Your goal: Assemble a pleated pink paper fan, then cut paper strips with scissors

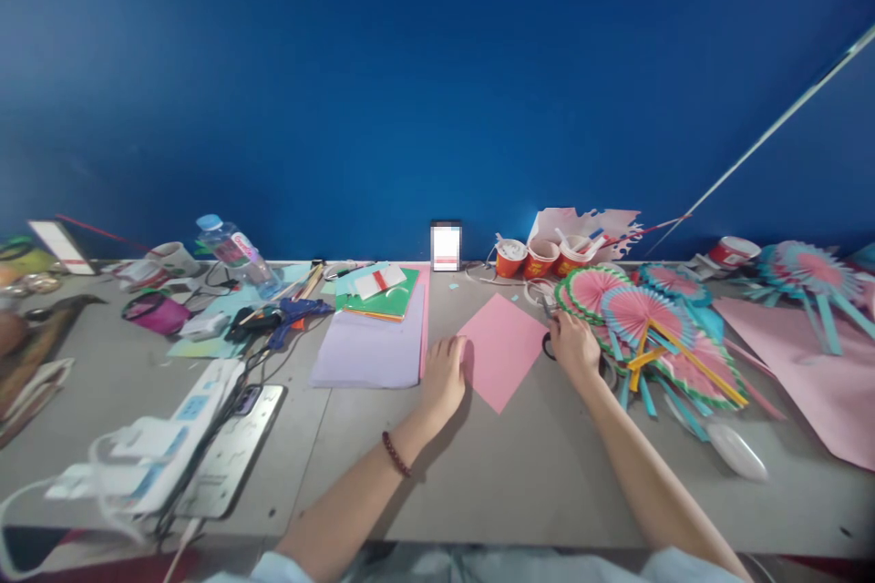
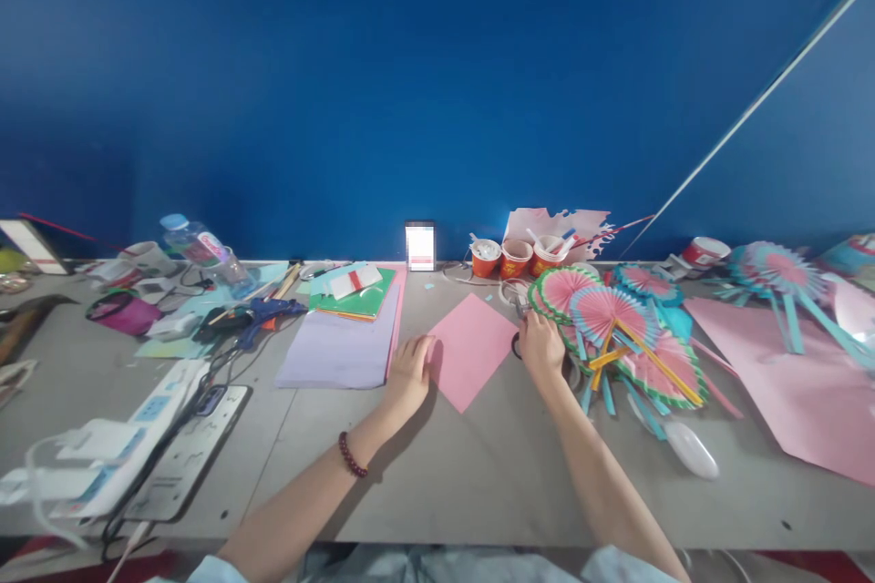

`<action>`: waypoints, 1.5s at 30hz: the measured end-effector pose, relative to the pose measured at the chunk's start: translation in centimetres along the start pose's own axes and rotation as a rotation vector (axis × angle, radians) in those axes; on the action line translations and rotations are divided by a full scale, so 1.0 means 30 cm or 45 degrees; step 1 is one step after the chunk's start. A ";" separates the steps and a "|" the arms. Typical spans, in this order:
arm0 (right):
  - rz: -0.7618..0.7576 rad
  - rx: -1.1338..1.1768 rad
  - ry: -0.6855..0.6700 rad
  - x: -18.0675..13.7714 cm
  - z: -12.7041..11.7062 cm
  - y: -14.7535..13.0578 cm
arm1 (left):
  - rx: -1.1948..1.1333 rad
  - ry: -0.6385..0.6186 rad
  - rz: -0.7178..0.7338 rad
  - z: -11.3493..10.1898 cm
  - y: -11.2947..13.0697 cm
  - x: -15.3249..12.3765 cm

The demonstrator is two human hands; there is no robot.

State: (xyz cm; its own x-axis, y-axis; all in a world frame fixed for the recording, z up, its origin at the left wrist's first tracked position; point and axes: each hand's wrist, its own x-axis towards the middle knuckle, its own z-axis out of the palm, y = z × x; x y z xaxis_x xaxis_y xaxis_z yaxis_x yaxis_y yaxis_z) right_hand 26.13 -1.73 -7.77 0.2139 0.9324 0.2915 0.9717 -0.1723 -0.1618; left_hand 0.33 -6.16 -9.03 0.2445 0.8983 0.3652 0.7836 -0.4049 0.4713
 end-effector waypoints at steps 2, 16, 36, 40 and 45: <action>0.007 0.019 0.003 0.001 0.003 0.004 | -0.013 0.028 -0.019 0.004 -0.010 0.005; -0.110 0.233 0.072 -0.002 0.044 0.025 | 0.096 -0.013 -0.014 0.002 -0.024 0.010; -0.490 0.068 0.013 -0.050 0.018 -0.079 | 0.213 0.080 -0.036 0.010 -0.054 0.018; -0.533 0.090 -0.087 -0.081 0.019 -0.125 | 0.212 0.023 -0.028 0.001 -0.055 0.020; -0.522 0.121 -0.122 -0.092 0.015 -0.142 | 0.206 -0.034 -0.056 -0.020 -0.053 0.030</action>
State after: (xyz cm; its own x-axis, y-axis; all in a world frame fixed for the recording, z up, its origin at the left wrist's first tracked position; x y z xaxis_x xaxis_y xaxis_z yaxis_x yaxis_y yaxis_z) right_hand 21.37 -3.42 -8.30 -0.2029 0.9436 0.2617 0.9598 0.2446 -0.1379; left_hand -1.02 -4.82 -8.98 0.2214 0.9197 0.3242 0.8751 -0.3340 0.3501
